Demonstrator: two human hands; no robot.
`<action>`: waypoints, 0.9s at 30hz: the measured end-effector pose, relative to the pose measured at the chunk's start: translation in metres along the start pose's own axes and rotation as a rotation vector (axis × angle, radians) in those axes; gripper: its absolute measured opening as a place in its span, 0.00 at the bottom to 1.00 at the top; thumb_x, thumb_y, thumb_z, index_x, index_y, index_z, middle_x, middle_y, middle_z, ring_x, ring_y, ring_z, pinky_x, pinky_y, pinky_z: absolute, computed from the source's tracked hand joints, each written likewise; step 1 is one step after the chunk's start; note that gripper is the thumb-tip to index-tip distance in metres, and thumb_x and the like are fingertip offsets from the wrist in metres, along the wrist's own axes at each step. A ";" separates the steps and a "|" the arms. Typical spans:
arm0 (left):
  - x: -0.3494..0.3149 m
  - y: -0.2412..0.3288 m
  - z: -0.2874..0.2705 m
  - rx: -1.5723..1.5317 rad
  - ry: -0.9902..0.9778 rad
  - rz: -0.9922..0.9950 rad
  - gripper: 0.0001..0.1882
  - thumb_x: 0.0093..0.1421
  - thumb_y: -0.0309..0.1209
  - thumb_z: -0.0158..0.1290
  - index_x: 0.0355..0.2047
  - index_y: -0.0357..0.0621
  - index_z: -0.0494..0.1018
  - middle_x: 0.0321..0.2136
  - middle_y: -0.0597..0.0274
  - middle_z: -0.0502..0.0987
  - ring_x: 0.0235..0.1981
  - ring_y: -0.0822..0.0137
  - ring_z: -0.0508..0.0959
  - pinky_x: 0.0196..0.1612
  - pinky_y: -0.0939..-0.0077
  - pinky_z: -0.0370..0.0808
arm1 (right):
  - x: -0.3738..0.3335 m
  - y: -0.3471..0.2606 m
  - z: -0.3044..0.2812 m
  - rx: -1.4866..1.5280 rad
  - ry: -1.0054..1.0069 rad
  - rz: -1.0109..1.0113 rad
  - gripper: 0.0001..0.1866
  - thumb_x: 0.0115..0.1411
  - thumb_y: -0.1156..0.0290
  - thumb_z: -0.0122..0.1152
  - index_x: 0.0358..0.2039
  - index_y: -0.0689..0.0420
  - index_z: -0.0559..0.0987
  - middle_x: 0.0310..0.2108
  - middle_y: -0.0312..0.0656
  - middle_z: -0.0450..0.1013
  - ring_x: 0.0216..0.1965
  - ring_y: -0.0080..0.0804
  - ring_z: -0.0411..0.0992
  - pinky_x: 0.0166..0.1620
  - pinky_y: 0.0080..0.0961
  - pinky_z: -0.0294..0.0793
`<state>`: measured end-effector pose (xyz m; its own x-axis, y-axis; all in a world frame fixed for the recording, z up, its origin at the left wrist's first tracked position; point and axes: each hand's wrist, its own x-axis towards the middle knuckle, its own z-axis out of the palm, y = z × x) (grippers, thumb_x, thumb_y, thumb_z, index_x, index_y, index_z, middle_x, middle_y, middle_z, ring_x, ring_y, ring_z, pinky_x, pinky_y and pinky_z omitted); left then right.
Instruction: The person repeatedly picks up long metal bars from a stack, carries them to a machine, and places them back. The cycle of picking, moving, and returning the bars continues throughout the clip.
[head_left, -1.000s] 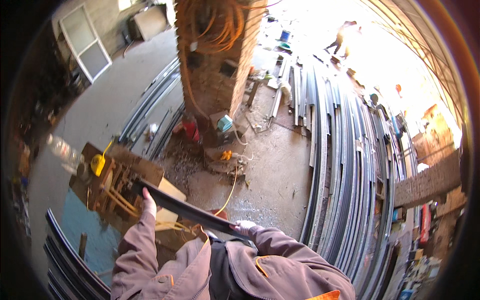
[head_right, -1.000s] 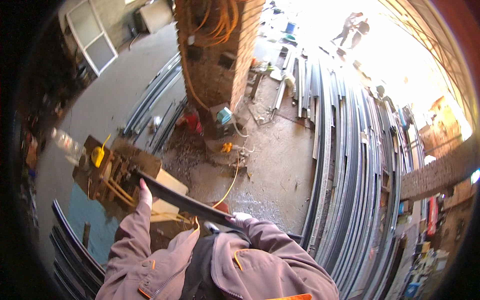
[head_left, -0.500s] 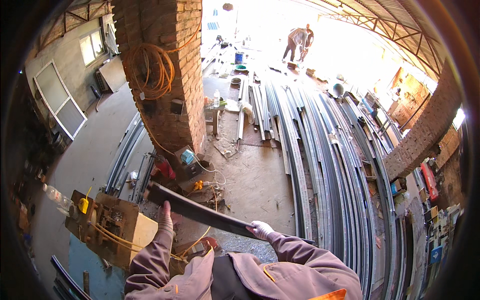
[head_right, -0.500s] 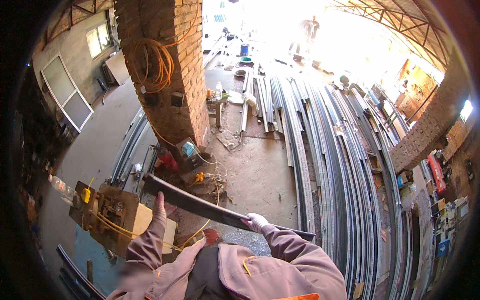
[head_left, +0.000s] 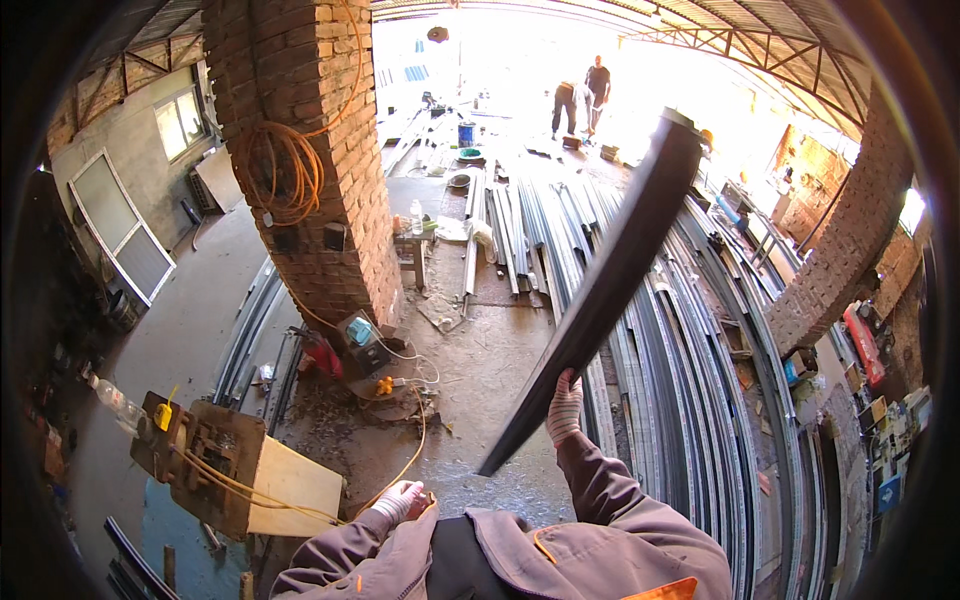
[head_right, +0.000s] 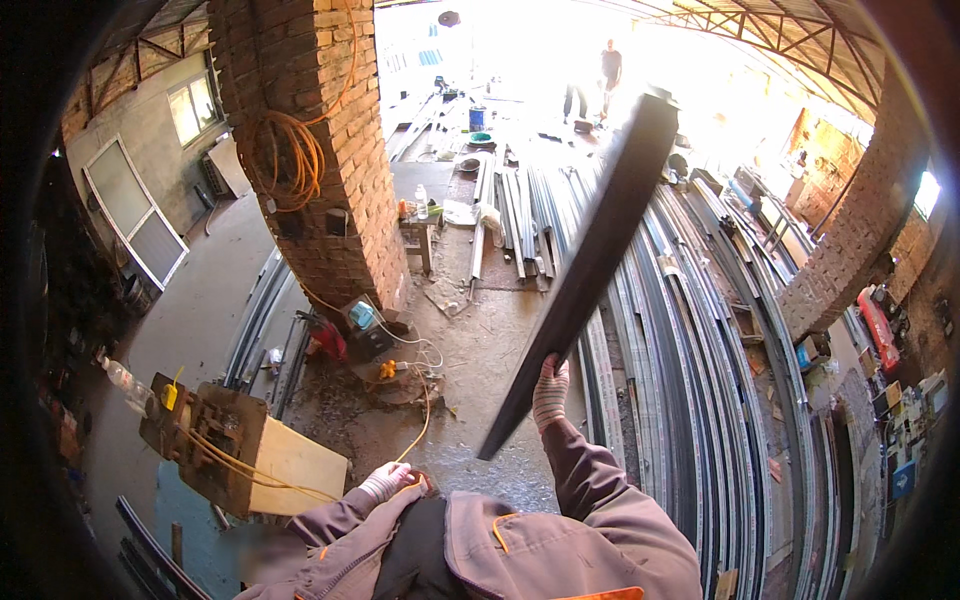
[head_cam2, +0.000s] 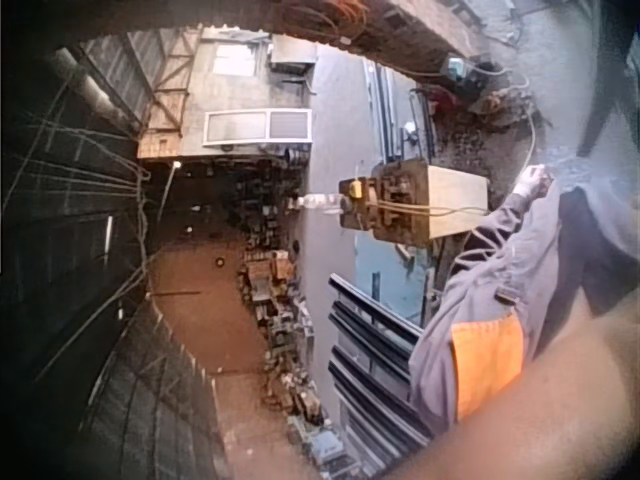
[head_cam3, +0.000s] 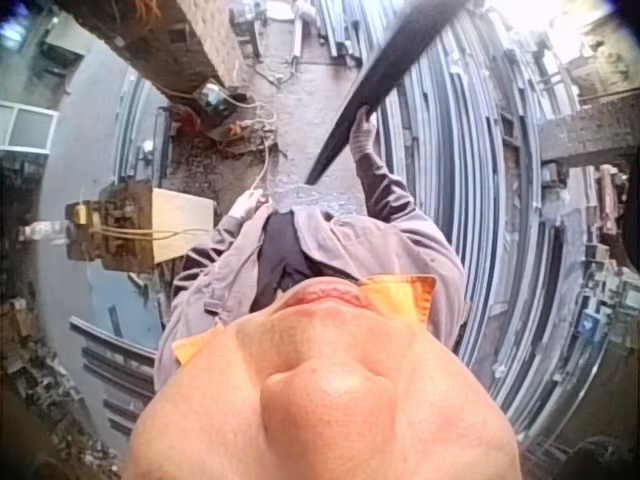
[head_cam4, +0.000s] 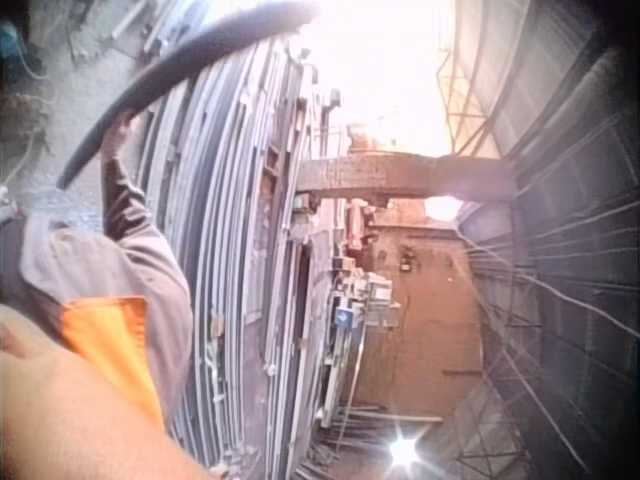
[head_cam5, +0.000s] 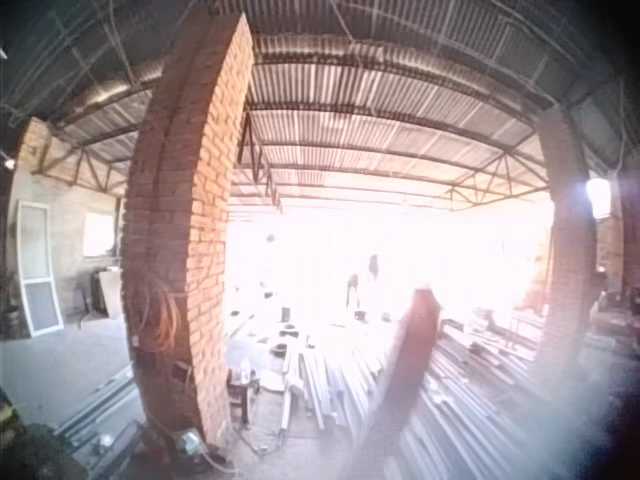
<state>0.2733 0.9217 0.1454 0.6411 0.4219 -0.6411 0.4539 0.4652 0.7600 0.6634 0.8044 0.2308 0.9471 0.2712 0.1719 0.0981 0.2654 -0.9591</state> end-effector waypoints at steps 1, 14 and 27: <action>-0.002 0.001 0.006 -0.086 -0.001 -0.003 0.17 0.69 0.43 0.51 0.43 0.40 0.71 0.33 0.61 0.78 0.31 0.68 0.77 0.38 0.71 0.77 | -0.005 -0.006 -0.001 0.174 0.018 0.062 0.38 0.63 0.39 0.56 0.60 0.59 0.69 0.50 0.35 0.72 0.50 0.27 0.67 0.56 0.28 0.68; -0.024 0.072 0.053 -0.703 -0.155 0.195 0.46 0.52 0.65 0.58 0.61 0.46 0.64 0.53 0.53 0.75 0.53 0.55 0.76 0.53 0.58 0.78 | -0.128 -0.064 -0.012 0.897 -0.323 0.745 0.36 0.57 0.39 0.62 0.58 0.48 0.71 0.58 0.37 0.71 0.62 0.39 0.65 0.63 0.56 0.62; -0.056 0.064 0.091 -1.139 0.229 0.211 0.34 0.62 0.59 0.52 0.56 0.44 0.70 0.50 0.54 0.76 0.49 0.55 0.78 0.51 0.58 0.78 | -0.133 -0.097 -0.063 0.139 -0.563 1.507 0.40 0.64 0.37 0.52 0.57 0.64 0.70 0.53 0.55 0.73 0.58 0.52 0.69 0.64 0.48 0.65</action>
<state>0.3226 0.8575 0.2400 0.4589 0.6495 -0.6063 -0.5358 0.7466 0.3942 0.5469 0.6845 0.2873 -0.0782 0.6290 -0.7735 -0.8268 -0.4744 -0.3022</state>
